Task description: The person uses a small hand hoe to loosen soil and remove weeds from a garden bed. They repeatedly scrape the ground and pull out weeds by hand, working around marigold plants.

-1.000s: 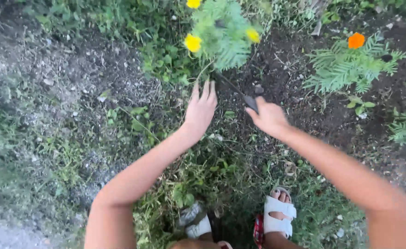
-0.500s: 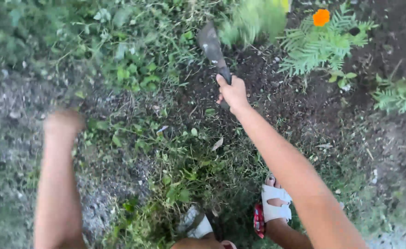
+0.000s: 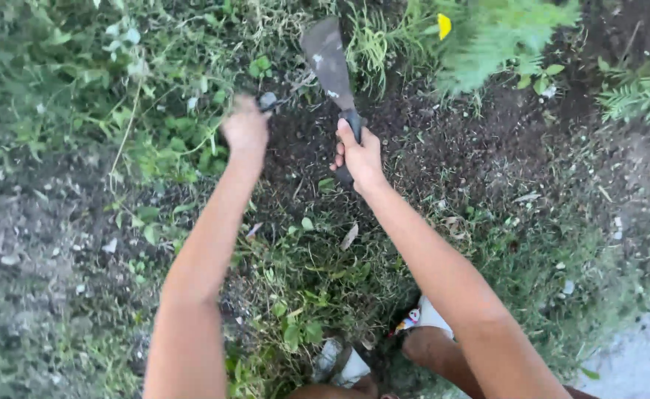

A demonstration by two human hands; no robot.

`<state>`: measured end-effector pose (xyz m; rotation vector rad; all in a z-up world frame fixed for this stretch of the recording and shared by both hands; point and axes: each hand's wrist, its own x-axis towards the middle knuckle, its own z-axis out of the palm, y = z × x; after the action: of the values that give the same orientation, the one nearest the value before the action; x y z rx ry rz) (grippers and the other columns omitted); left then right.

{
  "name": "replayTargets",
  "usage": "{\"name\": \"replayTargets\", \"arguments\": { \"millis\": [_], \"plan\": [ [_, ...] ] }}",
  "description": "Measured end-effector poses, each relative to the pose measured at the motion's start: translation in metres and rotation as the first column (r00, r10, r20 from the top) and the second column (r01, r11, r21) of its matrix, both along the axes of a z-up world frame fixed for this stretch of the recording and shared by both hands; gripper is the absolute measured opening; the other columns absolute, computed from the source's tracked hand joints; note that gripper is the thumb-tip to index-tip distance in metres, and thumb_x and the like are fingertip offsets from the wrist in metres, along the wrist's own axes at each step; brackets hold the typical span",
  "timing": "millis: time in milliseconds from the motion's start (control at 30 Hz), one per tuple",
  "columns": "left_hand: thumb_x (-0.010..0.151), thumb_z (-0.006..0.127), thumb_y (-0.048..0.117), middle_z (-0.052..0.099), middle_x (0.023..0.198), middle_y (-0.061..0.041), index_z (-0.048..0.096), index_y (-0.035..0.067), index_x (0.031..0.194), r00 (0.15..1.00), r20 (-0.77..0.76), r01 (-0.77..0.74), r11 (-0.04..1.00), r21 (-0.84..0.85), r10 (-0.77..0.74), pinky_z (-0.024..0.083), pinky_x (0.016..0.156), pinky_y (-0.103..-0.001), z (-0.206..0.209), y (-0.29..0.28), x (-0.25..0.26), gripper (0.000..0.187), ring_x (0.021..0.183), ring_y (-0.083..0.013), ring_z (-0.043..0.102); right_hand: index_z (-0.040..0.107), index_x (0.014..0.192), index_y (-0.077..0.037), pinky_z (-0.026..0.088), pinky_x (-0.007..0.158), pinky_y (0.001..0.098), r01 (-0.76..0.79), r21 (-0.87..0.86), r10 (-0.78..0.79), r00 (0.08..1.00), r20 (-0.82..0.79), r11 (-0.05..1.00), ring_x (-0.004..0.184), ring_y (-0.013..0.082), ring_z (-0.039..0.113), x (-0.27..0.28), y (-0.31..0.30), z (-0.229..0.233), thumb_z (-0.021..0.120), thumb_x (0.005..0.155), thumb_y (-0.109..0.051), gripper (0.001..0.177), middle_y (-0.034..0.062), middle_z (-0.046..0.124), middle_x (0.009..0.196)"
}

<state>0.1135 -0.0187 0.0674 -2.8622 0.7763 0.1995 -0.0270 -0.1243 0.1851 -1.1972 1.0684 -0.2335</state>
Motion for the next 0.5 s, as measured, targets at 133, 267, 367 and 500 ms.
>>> {"name": "replayTargets", "arguments": {
  "millis": [133,267,367,500],
  "plan": [
    [0.086,0.047,0.039,0.057,0.077,-0.012,0.049,0.001,0.098,0.968,0.138,0.231,0.958,-0.17,-0.209,0.049,0.042,-0.038,-0.027,0.034,0.011,0.04,0.056,-0.0267,0.062,0.05,0.069,-0.001,0.046,0.027,0.0275,-0.118,0.036,0.118,0.993,-0.023,0.992,0.028,0.0144,0.045,-0.006,0.024,-0.026,0.051,0.083,-0.03,0.032,0.0072,0.043,0.039],
    [0.094,0.025,0.036,0.055,0.053,-0.003,0.049,0.01,0.085,0.99,-0.081,0.088,0.953,-0.29,-0.116,0.049,0.046,-0.04,-0.004,0.041,0.012,0.036,0.051,-0.0257,0.062,0.053,0.069,0.0,0.045,0.025,0.0296,-0.237,0.067,0.24,0.969,-0.049,0.969,0.027,0.013,0.045,-0.011,0.022,-0.032,0.056,0.081,-0.029,0.032,0.0062,0.044,0.041],
    [0.094,0.031,0.025,0.057,0.051,-0.018,0.051,0.003,0.073,0.987,-0.109,0.05,0.877,-0.478,-0.116,0.046,0.043,-0.039,0.005,0.046,0.001,0.036,0.05,-0.0311,0.061,0.052,0.069,-0.001,0.046,0.028,0.0282,-0.234,-0.104,0.221,0.968,-0.123,0.967,0.029,0.0162,0.051,-0.007,0.037,-0.021,0.052,0.082,-0.031,0.033,0.0083,0.049,0.04],
    [0.093,0.038,0.025,0.052,0.048,-0.011,0.047,0.008,0.073,0.983,0.059,0.181,0.837,-0.516,-0.176,0.043,0.035,-0.035,-0.035,0.052,0.006,0.027,0.043,-0.0277,0.058,0.048,0.067,-0.002,0.045,0.026,0.0314,-0.205,0.096,0.212,0.975,-0.064,0.974,0.028,0.0197,0.049,-0.017,0.067,-0.055,0.052,0.083,-0.031,0.033,0.0099,0.045,0.04]
  ]
}}
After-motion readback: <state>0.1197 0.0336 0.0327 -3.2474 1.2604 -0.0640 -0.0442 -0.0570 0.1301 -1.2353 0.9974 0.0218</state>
